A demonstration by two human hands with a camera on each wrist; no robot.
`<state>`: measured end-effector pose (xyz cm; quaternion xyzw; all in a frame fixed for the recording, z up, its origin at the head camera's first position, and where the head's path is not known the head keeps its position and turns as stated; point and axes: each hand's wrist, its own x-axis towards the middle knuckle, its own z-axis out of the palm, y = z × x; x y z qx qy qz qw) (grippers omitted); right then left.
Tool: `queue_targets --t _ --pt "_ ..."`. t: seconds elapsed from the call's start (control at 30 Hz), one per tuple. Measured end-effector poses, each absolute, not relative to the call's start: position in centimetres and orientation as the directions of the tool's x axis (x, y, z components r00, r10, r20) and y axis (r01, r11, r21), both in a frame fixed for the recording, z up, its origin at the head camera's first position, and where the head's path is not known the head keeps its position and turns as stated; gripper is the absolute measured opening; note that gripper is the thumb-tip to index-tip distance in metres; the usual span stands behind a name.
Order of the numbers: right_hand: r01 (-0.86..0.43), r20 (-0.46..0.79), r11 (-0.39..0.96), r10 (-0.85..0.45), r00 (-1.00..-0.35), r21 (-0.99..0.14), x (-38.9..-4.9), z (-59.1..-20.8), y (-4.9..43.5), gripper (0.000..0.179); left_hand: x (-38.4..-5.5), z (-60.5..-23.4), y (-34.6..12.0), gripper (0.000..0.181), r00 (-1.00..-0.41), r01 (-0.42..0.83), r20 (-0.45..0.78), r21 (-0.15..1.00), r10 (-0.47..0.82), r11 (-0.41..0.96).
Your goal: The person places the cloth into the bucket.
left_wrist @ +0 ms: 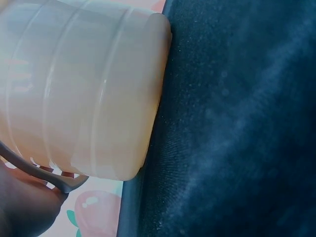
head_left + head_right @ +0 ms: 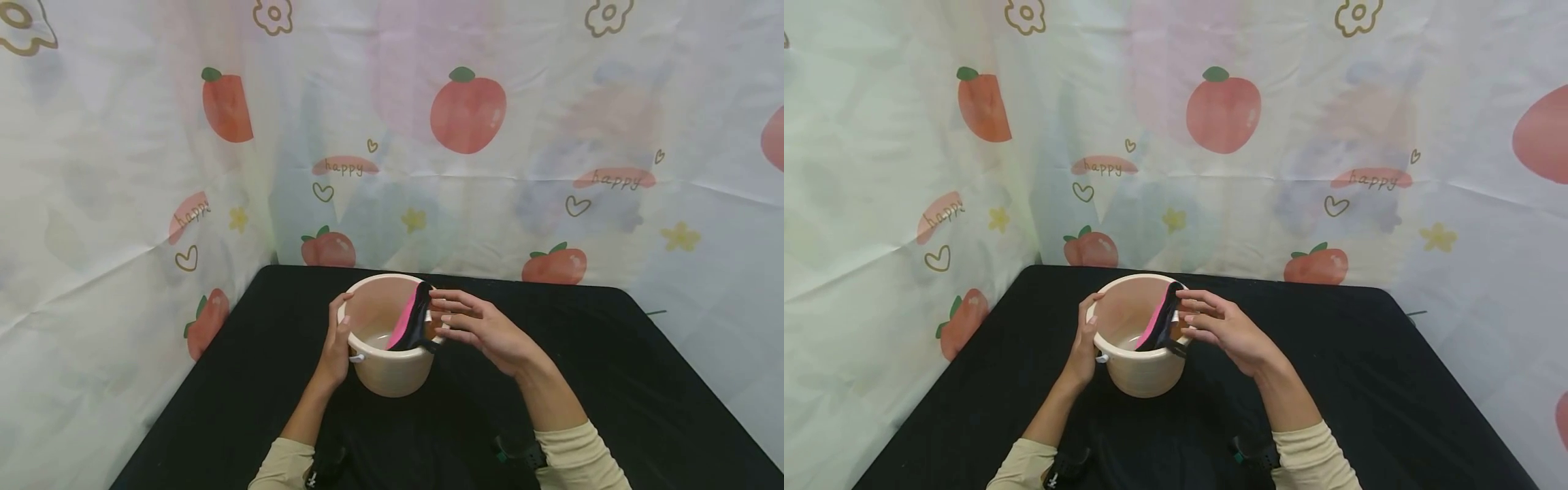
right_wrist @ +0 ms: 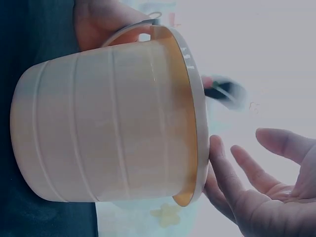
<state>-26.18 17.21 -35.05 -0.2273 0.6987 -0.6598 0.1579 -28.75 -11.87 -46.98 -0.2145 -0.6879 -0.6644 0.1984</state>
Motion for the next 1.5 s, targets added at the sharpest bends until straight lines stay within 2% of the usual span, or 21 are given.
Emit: queue_targets --t 0.2,0.47,1.07,1.33,1.5 --pt "-0.102 0.095 -0.018 -0.541 -0.835 -0.995 -26.4 -35.1 17.2 0.061 -28.9 -46.9 -11.9 0.051 -0.827 0.562 0.561 0.827 0.042 0.019" --pt "-0.100 0.091 -0.013 -0.541 -0.836 -0.995 -26.4 -35.3 17.3 0.060 -28.9 -47.0 -11.8 0.051 -0.839 0.544 0.543 0.838 0.044 0.032" --pt "-0.104 0.091 -0.003 -0.518 -0.851 -0.995 -26.0 -35.0 17.6 0.059 -29.5 -47.3 -11.4 0.050 -0.821 0.570 0.569 0.822 0.058 0.010" --pt "-0.156 0.107 0.073 -0.451 -0.886 -0.985 -24.8 -34.1 18.7 0.048 -29.7 -47.4 -11.4 0.050 -0.813 0.582 0.581 0.813 0.038 0.007" --pt "-0.184 0.120 0.112 -0.427 -0.896 -0.976 -24.4 -33.9 19.7 0.048 -29.6 -47.4 -11.7 0.050 -0.814 0.580 0.579 0.814 0.033 0.017"
